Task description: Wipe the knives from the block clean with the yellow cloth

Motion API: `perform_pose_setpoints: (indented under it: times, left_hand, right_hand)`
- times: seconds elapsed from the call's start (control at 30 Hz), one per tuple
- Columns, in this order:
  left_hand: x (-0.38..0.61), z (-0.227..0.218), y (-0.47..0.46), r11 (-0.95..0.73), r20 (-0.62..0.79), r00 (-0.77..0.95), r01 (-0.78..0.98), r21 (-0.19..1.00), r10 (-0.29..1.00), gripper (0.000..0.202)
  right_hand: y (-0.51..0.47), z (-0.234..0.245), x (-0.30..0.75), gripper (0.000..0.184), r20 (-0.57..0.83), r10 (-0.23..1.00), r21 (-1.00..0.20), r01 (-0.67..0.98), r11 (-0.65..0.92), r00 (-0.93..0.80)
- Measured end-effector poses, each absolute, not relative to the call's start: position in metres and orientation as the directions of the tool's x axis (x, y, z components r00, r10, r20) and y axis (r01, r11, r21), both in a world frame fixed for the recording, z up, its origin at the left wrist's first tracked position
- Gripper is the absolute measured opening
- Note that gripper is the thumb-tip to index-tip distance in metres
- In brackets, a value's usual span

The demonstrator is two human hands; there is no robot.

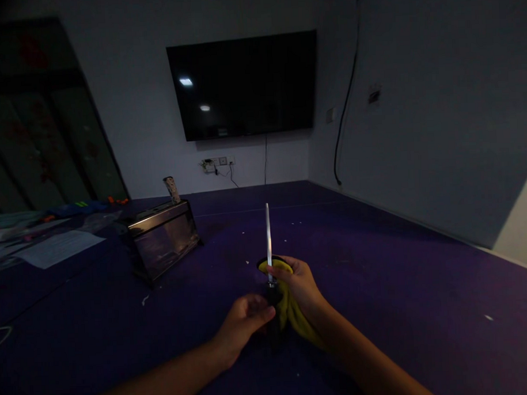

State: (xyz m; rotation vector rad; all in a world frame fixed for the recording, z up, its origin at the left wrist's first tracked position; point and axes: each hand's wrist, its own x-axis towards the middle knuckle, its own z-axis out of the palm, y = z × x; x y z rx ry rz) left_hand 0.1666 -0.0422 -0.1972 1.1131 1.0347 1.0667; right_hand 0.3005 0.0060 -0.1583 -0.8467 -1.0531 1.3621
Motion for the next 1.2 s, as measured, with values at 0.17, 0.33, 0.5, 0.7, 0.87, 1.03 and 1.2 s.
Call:
perform_pose_setpoints:
  times: [0.17,0.33,0.5,0.7,0.87,1.03,1.2]
  left_hand:
    - [0.17,-0.194,-0.044,0.154,-0.095,0.384,-0.126,0.98,0.918,0.032]
    - [0.169,-0.196,-0.041,0.177,-0.02,0.439,-0.319,0.931,0.898,0.012]
    - [0.161,-0.198,-0.029,0.276,-0.05,0.506,-0.383,0.882,0.861,0.018]
    - [0.157,-0.198,-0.024,0.192,-0.002,0.47,-0.357,0.914,0.883,0.011]
    - [0.157,-0.2,-0.023,0.19,-0.015,0.452,-0.343,0.92,0.892,0.012]
    - [0.159,-0.202,-0.02,0.207,-0.066,0.446,-0.275,0.939,0.893,0.034]
    - [0.161,-0.204,-0.019,0.232,-0.093,0.43,-0.282,0.931,0.898,0.044]
  right_hand:
    - [0.002,-0.161,0.291,0.031,0.133,0.984,-0.948,-0.304,0.091,-0.12]
    - [0.007,-0.165,0.299,0.038,0.171,0.978,-0.968,-0.205,0.144,-0.119]
    - [0.024,-0.16,0.331,0.041,0.604,0.735,-0.796,0.267,0.543,0.306]
    - [0.027,-0.163,0.33,0.031,0.83,0.545,-0.512,0.541,0.667,0.114]
    - [0.018,-0.17,0.303,0.041,0.471,0.882,-0.876,0.12,0.466,0.008]
    - [0.015,-0.169,0.298,0.055,0.011,0.923,-0.917,-0.372,-0.145,-0.385]
    - [0.018,-0.172,0.3,0.042,-0.088,0.878,-0.834,-0.447,-0.324,-0.471]
